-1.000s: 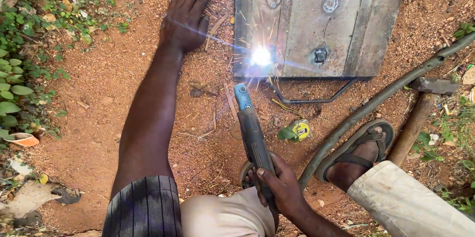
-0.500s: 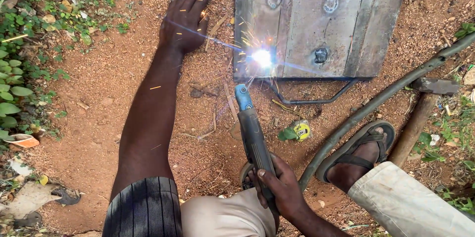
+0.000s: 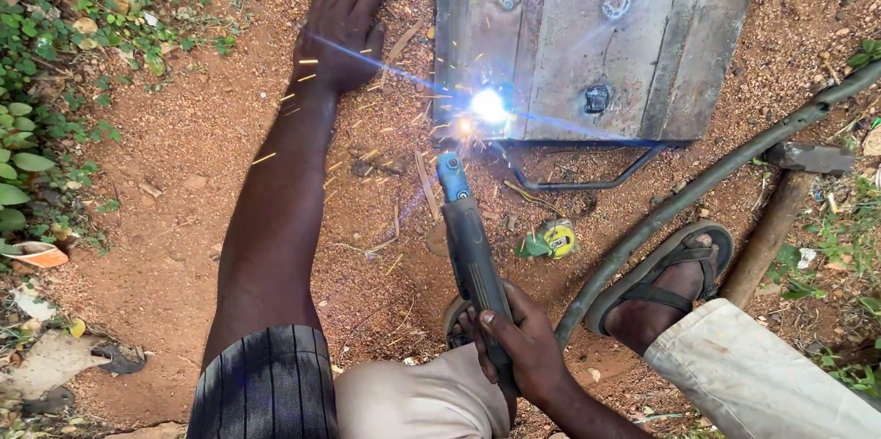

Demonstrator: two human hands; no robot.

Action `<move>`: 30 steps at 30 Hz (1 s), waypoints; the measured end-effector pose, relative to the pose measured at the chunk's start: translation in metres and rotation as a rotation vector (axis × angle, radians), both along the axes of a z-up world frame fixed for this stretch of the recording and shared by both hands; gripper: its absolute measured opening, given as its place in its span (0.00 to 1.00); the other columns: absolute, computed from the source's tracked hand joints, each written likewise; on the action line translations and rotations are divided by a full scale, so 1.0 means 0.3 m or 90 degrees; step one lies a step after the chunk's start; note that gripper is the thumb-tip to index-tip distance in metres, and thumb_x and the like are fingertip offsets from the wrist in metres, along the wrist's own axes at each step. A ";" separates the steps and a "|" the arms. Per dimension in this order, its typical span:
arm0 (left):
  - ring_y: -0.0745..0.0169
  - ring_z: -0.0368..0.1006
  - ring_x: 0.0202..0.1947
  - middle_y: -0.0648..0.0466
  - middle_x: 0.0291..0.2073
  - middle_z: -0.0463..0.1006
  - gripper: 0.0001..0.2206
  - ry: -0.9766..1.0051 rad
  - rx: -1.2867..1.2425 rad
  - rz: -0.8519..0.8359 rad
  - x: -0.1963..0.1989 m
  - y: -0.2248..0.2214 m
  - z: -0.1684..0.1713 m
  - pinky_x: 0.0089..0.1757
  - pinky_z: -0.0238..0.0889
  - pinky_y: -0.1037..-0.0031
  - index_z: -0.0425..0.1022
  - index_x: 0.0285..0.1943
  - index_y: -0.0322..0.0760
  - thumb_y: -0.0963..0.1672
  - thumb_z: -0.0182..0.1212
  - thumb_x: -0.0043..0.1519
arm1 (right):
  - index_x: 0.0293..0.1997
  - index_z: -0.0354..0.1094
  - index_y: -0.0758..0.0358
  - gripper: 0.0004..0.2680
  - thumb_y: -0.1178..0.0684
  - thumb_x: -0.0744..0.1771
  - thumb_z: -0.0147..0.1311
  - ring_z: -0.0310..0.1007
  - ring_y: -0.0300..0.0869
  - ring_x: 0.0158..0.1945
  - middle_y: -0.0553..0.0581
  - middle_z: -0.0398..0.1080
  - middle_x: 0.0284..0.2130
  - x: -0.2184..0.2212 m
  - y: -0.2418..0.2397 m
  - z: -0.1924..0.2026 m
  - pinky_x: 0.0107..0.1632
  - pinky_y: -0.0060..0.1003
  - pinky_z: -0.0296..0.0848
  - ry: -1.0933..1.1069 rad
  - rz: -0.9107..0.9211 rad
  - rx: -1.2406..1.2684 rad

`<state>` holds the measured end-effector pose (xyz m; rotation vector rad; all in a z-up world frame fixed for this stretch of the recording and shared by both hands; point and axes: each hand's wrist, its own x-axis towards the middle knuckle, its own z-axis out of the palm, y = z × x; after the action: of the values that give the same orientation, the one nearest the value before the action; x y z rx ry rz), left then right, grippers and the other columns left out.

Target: The person welds holes on a metal panel lying on the ground using an electrode holder, striking arcs that produce sparks. They chip at the welds, grind the panel with an angle grinder, then resume welding and fit a new welding rod into the holder.

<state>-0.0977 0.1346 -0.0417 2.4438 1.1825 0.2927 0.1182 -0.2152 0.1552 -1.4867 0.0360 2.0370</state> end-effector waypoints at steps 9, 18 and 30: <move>0.44 0.59 0.74 0.45 0.74 0.64 0.31 -0.021 -0.010 0.010 -0.004 0.010 -0.009 0.72 0.47 0.53 0.61 0.78 0.40 0.39 0.61 0.62 | 0.65 0.56 0.68 0.20 0.54 0.66 0.52 0.67 0.37 0.18 0.60 0.72 0.28 0.006 0.009 0.007 0.19 0.32 0.68 -0.025 -0.005 0.017; 0.43 0.58 0.73 0.44 0.73 0.63 0.30 -0.003 -0.099 0.081 0.018 -0.009 0.035 0.70 0.47 0.54 0.58 0.79 0.44 0.39 0.56 0.64 | 0.68 0.51 0.60 0.23 0.56 0.65 0.52 0.69 0.37 0.20 0.60 0.73 0.32 0.052 0.004 0.004 0.19 0.31 0.69 -0.056 0.020 0.007; 0.42 0.57 0.73 0.43 0.73 0.64 0.23 0.070 0.001 0.104 -0.135 -0.128 0.038 0.69 0.48 0.51 0.65 0.74 0.38 0.42 0.59 0.68 | 0.73 0.57 0.44 0.28 0.45 0.64 0.62 0.82 0.48 0.34 0.60 0.81 0.37 0.513 0.268 0.259 0.44 0.44 0.80 -0.459 0.757 0.174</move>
<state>-0.1384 0.0963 -0.0303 2.3949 1.4315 0.2084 0.2722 -0.1350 0.2328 -2.2054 -1.6733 1.9208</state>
